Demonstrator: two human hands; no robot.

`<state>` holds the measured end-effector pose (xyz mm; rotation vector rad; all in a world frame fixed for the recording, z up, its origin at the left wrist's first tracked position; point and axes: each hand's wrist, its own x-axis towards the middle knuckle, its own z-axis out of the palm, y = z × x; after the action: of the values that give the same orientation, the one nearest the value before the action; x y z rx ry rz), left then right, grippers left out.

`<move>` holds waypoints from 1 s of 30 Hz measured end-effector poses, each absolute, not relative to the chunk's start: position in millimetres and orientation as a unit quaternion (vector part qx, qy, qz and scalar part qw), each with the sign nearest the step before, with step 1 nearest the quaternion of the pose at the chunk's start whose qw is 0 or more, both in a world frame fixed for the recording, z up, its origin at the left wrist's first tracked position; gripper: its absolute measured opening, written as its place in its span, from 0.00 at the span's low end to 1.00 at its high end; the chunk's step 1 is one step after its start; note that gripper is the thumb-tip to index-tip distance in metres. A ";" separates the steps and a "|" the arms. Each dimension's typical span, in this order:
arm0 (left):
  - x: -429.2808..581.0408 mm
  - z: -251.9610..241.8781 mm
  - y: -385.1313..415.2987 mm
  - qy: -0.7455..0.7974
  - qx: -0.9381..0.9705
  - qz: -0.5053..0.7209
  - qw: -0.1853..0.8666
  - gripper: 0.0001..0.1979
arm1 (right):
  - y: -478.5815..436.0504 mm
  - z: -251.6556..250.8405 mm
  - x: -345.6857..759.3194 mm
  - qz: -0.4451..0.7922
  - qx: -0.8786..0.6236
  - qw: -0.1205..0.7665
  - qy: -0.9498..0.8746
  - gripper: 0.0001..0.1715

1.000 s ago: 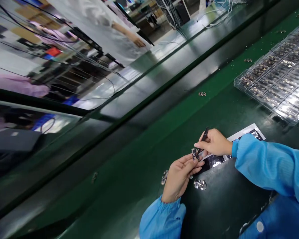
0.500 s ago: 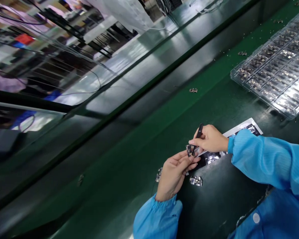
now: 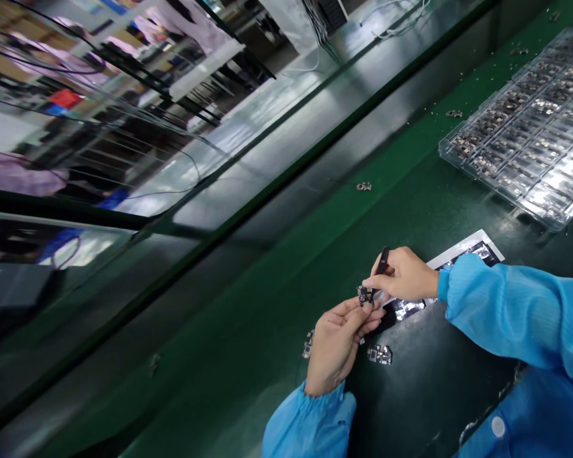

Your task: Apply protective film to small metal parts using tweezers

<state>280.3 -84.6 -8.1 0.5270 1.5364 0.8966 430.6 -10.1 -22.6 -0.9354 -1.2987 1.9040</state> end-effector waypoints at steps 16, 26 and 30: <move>274.8 -4.2 -85.3 0.647 0.194 0.407 0.615 0.15 | -1.2 -20.4 436.5 0.700 -0.384 0.380 -0.467 0.16; 272.1 -4.4 -87.9 0.640 0.179 0.421 0.618 0.12 | -5.1 -27.6 433.7 0.709 -0.378 0.363 -0.472 0.16; 244.4 2.7 -77.6 0.683 0.171 0.435 0.560 0.09 | -6.6 -30.1 433.6 0.711 -0.381 0.350 -0.476 0.16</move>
<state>244.4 -77.6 2.7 0.4037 1.6105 1.0260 433.6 -6.6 -30.1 -0.9864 -1.2322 1.8420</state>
